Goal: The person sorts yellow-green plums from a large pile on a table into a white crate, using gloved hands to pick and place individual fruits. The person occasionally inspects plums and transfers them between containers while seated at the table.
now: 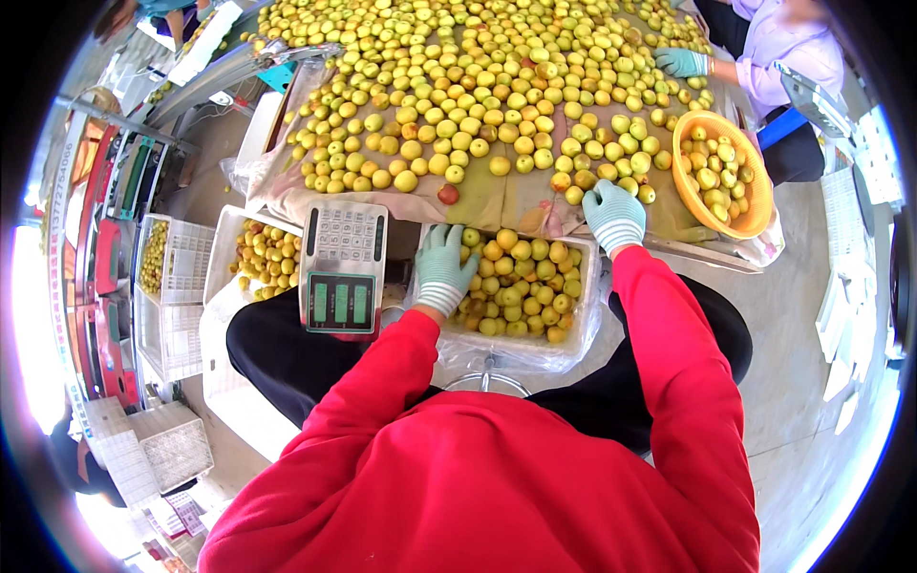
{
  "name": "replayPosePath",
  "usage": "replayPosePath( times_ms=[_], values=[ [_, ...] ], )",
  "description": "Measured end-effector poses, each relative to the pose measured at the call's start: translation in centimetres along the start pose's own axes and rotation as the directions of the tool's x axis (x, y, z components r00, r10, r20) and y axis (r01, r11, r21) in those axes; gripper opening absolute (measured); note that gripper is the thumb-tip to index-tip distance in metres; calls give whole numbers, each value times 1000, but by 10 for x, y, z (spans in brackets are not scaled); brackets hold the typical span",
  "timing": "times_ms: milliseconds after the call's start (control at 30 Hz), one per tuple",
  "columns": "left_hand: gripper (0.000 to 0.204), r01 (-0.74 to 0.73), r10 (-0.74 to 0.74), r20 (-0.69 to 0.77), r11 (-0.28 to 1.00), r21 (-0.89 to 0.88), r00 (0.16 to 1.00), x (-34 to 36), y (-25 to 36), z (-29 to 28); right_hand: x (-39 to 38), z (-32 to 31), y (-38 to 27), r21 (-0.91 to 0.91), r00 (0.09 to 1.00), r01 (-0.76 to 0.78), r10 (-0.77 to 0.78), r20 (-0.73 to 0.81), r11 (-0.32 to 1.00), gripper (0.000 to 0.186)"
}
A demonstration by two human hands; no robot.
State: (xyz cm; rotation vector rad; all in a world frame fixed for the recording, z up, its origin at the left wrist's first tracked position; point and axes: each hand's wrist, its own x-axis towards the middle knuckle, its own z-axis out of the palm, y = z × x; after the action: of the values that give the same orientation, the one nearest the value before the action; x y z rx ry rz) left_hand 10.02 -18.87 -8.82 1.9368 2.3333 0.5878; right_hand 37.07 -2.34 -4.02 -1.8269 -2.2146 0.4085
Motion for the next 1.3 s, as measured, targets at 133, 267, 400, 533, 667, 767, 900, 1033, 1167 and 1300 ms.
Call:
replayPosePath(
  times_ms=[133,267,400,533,667,767,900,1033,1167,1300],
  values=[
    [66,8,3,216,999,-51,976,5,10,-9,-30,13,-5,83,904,385,-357,-236,919,19],
    [81,-43,40,325,999,2,945,-16,20,-9,-81,46,-57,-43,826,559,-560,-60,828,29],
    [79,-117,126,221,992,-56,967,-24,13,7,-108,84,-88,4,930,368,-368,6,930,65],
    [73,-185,241,315,963,-195,918,-22,3,1,-124,87,-100,-78,946,310,-299,125,947,74],
    [72,-194,248,403,966,-171,881,-50,17,6,-142,101,-74,-63,908,386,-367,204,920,75],
    [76,-268,281,331,960,-84,901,-75,16,3,-164,92,-66,-68,887,396,-363,287,916,79],
    [73,-311,261,440,949,43,859,-84,4,-14,-175,56,-60,-86,819,421,-338,465,903,80],
    [67,-183,103,374,965,186,922,-79,-25,-33,-170,48,-16,-1,933,255,-245,264,967,55],
    [68,272,-244,186,952,-142,952,-72,-63,-13,-159,48,3,113,992,-103,110,-62,988,41],
    [40,517,-413,393,830,-210,822,-62,-110,42,-133,97,43,200,942,-320,288,173,926,50]
  ],
)
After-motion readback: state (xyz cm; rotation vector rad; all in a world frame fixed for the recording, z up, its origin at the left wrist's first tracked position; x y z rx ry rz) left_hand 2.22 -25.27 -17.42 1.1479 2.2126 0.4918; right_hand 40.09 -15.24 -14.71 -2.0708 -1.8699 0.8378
